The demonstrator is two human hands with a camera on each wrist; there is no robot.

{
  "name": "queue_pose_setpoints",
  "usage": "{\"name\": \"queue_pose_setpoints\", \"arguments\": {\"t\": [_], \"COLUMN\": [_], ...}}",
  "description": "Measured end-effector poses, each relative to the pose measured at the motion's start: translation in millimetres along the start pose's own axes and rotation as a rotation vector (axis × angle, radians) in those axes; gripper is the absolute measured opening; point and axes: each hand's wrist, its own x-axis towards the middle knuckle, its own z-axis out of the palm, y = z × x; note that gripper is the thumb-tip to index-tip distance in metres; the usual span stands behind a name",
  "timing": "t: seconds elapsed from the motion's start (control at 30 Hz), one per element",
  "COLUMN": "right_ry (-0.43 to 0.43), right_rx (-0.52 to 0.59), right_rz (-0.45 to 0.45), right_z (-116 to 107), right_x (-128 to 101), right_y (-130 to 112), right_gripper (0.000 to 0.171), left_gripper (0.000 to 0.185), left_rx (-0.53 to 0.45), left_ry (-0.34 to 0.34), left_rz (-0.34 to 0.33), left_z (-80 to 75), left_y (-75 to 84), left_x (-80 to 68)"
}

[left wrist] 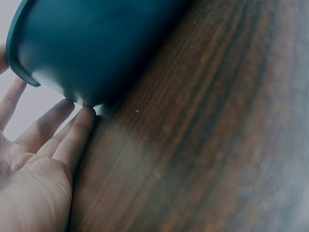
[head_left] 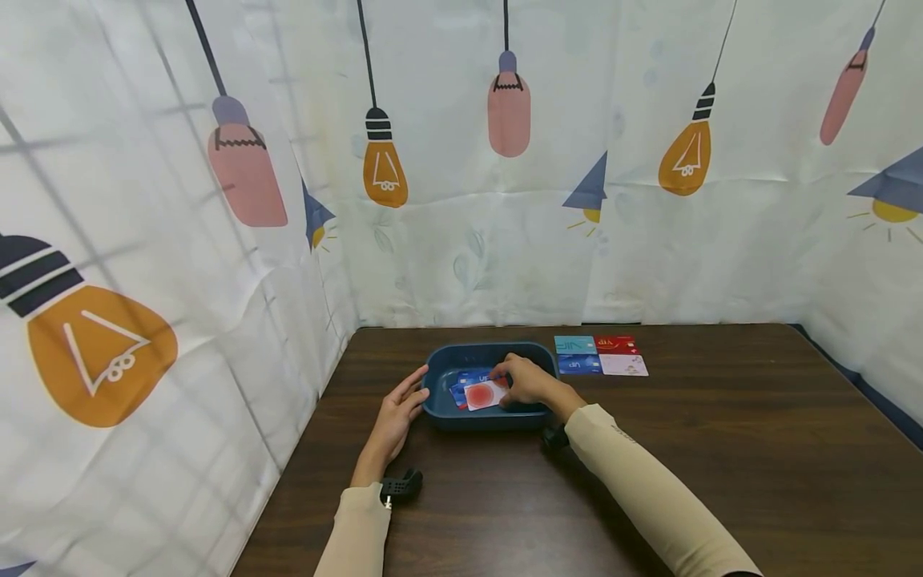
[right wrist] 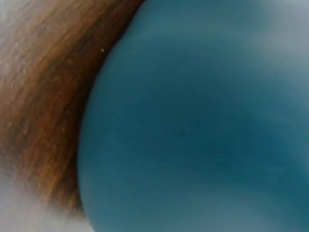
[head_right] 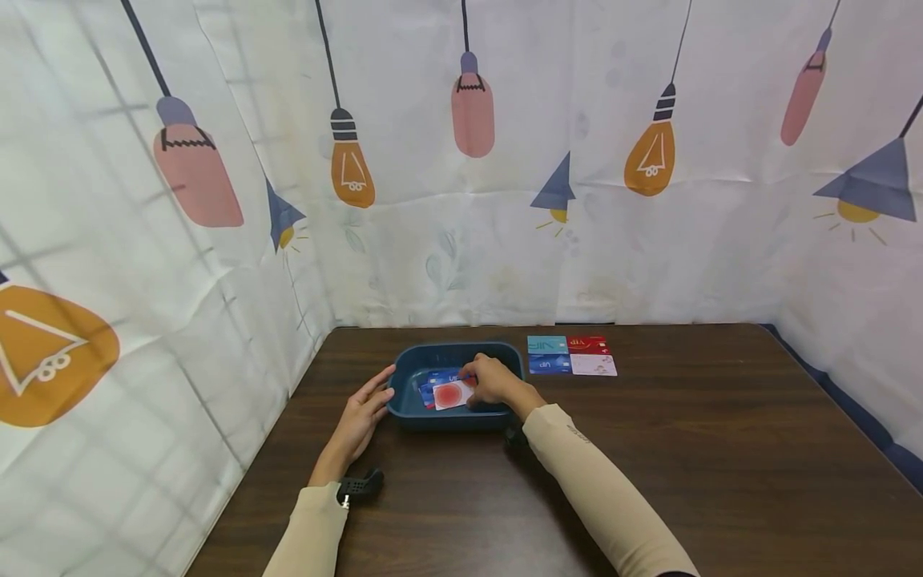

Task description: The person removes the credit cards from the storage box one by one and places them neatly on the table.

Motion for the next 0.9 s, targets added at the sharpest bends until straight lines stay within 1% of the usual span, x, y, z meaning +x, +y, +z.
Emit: {"name": "queue_pose_setpoints", "arguments": {"t": [0.47,0.67,0.9], "right_ry": [0.042,0.066,0.095], "right_rx": [-0.105,-0.103,-0.090], "right_rz": [-0.039,-0.029,0.015], "right_z": [3.6,3.9,3.8], "right_x": [1.4,0.8,1.7], "right_y": [1.7,0.4,-0.5], "right_gripper": [0.046,0.048,0.053], "left_gripper": [0.051,0.051,0.051], "left_rx": [-0.006,-0.015,-0.009], "left_ry": [-0.004,-0.002,-0.001], "left_rz": [0.009,0.012,0.006], "left_z": [-0.4,-0.1,-0.4], "left_y": [-1.3,-1.3,-2.3], "left_x": [0.8,0.6,1.5]}}
